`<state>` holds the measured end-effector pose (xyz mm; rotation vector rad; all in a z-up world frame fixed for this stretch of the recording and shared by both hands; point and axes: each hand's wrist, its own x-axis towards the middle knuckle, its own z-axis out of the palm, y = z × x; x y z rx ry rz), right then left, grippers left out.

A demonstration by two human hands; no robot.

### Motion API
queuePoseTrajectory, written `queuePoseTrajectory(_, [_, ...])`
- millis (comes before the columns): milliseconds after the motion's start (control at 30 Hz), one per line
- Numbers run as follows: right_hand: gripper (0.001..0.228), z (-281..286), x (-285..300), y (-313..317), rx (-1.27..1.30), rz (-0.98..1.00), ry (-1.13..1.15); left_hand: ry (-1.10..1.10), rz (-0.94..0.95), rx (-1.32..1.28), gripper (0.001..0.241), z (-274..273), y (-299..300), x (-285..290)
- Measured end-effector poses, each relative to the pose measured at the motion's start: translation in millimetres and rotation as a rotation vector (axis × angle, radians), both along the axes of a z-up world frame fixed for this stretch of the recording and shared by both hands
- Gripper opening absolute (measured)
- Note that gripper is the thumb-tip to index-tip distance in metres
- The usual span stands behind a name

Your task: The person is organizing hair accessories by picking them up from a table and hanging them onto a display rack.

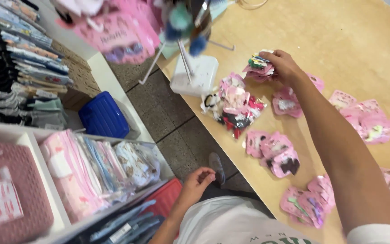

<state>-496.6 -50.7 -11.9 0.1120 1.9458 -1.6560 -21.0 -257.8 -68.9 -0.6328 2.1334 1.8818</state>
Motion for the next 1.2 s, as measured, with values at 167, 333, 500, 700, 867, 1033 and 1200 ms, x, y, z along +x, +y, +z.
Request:
queuePoseTrajectory(167, [0.037, 30, -14, 5, -0.218, 0.16, -0.044, -0.016, -0.152, -0.059, 0.025, 69, -39, -69])
queuePoseTrajectory(333, [0.043, 36, -23, 41, -0.316, 0.102, 0.018, 0.456, -0.435, -0.365, 0.033, 95, -26, -233])
queuePoseTrajectory(500, [0.042, 57, -10, 72, -0.458, 0.105, 0.051, 0.67, -0.478, -0.49, 0.023, 68, 23, -396])
queuePoseTrajectory(700, [0.053, 30, -4, 115, -0.373, -0.035, 0.023, 0.465, -0.554, -0.881, 0.019, 4, 44, -484])
queuePoseTrajectory(867, [0.048, -3, -22, 130, -0.228, -0.224, 0.008, 0.376, -0.275, -0.929, 0.014, -29, 15, -507])
queuePoseTrajectory(1033, [0.045, -18, -42, 89, -0.167, -0.198, 0.152, 0.42, -0.211, -0.954, 0.038, -15, -7, -509])
queuePoseTrajectory(1200, [0.067, -41, -61, 52, 0.04, -0.061, 0.306, 0.449, -0.133, -0.95, 0.068, -27, -39, -497])
